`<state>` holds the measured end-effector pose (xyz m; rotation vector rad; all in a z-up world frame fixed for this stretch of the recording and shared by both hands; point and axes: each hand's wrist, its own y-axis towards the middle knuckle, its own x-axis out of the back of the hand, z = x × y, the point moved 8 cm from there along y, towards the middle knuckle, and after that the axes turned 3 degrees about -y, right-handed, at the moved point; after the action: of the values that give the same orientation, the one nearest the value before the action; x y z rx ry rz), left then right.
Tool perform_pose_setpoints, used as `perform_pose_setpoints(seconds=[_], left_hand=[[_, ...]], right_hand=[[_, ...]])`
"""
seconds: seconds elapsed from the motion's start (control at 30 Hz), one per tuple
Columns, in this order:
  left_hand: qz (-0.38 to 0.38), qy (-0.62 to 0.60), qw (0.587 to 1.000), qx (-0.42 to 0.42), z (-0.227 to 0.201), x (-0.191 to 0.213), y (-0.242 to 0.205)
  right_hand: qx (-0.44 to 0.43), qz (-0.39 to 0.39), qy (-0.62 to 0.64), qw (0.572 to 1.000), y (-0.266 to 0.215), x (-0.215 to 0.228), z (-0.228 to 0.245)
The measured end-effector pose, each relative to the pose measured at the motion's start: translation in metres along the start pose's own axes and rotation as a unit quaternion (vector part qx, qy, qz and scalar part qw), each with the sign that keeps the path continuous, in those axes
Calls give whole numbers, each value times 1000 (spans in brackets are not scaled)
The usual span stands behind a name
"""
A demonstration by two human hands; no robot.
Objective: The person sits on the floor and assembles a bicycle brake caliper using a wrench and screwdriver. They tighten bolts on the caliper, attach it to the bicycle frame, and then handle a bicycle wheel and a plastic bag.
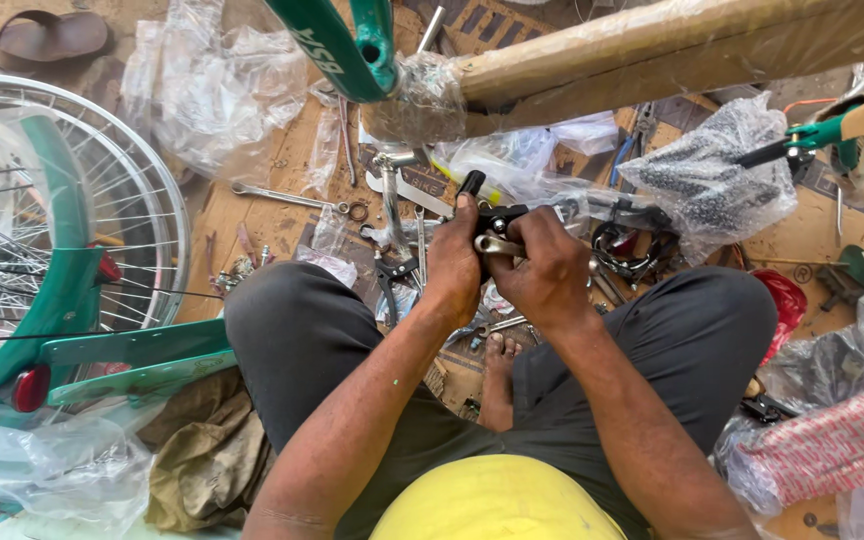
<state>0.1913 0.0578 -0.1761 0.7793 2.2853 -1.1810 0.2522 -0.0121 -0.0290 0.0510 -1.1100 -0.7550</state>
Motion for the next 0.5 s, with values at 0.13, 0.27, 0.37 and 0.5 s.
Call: perform_pose_setpoints(seconds=[0.13, 0.27, 0.37, 0.5], left_hand=[[6, 49, 997, -57, -3, -1, 1], [-19, 50, 996, -68, 9, -4, 3], [-9, 94, 993, -75, 7, -1, 1], [-22, 90, 995, -32, 10, 7, 0]], right_hand=[[8, 40, -42, 998, 6, -2, 5], [22, 47, -83, 995, 0, 0, 2], [32, 72, -101, 992, -4, -14, -2], [42, 53, -50, 997, -13, -24, -14]])
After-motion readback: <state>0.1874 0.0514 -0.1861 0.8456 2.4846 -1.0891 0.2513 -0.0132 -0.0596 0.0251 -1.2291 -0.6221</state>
